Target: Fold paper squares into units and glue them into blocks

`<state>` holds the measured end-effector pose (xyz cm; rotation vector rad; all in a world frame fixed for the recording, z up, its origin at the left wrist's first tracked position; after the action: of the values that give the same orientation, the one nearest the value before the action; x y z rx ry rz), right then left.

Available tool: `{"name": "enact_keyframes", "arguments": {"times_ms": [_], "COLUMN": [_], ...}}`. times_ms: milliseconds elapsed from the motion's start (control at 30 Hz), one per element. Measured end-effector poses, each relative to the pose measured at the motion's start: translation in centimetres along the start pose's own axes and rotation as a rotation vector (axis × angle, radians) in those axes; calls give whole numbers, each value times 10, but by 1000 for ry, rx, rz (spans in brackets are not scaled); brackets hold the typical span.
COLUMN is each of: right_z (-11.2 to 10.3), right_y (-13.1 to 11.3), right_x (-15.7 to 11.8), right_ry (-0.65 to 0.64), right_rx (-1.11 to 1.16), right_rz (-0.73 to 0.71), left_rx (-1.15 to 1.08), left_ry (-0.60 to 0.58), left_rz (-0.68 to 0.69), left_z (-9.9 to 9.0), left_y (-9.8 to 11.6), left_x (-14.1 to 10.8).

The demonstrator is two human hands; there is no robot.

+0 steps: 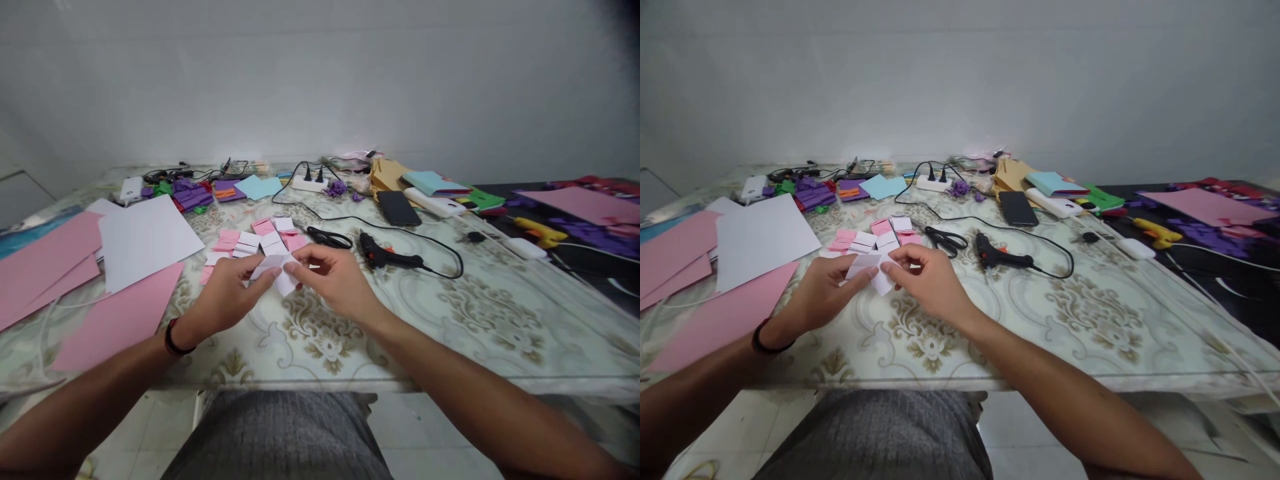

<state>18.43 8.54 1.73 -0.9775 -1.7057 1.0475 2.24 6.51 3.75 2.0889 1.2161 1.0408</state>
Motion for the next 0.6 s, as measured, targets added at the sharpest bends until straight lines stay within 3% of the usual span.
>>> {"name": "enact_keyframes", "arguments": {"times_ms": [233, 600], "right_z": [0, 0], "right_y": [-11, -12], "right_x": [-4, -3], "right_ry": [26, 10], "right_rx": [-138, -126], "right_rz": [-92, -121], "left_rx": [-273, -515], "left_ry": [-62, -91], "left_rz": [-123, -142], "left_z": [6, 8], "left_y": [-12, -4], "left_x": [2, 4]}}
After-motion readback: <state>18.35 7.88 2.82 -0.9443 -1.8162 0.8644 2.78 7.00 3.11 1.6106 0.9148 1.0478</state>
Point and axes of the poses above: each hand's wrist, its own x-axis towards the middle knuckle, its own z-axis out of the palm, y = z × x, the point moved 7 cm from there along x, towards the middle knuckle, and after that the axes turned 8 degrees about -x, right-handed, at the moved point
